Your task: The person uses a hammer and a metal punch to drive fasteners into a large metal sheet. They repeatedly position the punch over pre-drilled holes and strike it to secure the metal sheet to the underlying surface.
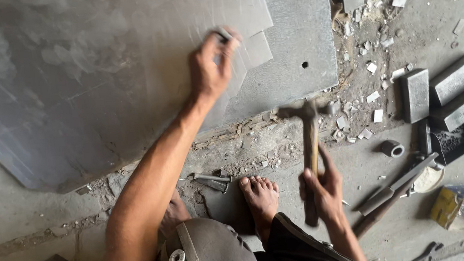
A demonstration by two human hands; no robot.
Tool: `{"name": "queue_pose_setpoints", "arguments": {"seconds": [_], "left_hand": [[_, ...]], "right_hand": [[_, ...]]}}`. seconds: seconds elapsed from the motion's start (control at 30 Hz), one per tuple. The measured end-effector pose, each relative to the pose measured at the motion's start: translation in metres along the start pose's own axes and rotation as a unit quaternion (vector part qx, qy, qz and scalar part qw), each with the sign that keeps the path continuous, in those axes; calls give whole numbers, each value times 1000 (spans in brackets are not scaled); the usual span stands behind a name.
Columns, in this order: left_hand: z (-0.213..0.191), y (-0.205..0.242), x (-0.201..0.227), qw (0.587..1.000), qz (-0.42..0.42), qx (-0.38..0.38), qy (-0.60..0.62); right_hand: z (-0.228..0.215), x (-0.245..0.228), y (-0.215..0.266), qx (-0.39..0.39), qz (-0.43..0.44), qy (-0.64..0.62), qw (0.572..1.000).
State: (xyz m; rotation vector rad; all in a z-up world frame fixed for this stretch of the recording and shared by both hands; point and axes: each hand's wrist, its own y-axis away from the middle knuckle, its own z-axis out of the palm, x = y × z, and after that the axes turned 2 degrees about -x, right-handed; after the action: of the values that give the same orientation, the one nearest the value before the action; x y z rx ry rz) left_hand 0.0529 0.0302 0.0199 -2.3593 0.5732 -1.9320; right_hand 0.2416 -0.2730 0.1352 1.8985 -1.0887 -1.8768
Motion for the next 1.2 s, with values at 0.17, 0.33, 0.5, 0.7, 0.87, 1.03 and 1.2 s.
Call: {"name": "queue_pose_setpoints", "arguments": {"seconds": [0.17, 0.33, 0.5, 0.7, 0.87, 1.03, 1.2], "left_hand": [[29, 78, 43, 943, -107, -278, -150], [26, 91, 66, 951, 124, -254, -130], [-9, -3, 69, 911, -104, -220, -333], [-12, -50, 72, 811, -280, -322, -399], [6, -42, 61, 841, -265, -280, -380], [1, -38, 47, 855, -239, -272, -371], [3, -30, 35, 872, -235, -255, -347]], "right_hand": [[-33, 66, -2, 69, 63, 189, 978], [-32, 6, -102, 132, -141, 293, 936], [55, -111, -214, 18, -240, 274, 931], [92, -147, -236, -22, -147, 133, 980], [94, -139, -245, -21, -107, 137, 985], [102, -143, -242, 8, -135, 208, 969], [102, -138, -249, 14, -139, 353, 925]]}}
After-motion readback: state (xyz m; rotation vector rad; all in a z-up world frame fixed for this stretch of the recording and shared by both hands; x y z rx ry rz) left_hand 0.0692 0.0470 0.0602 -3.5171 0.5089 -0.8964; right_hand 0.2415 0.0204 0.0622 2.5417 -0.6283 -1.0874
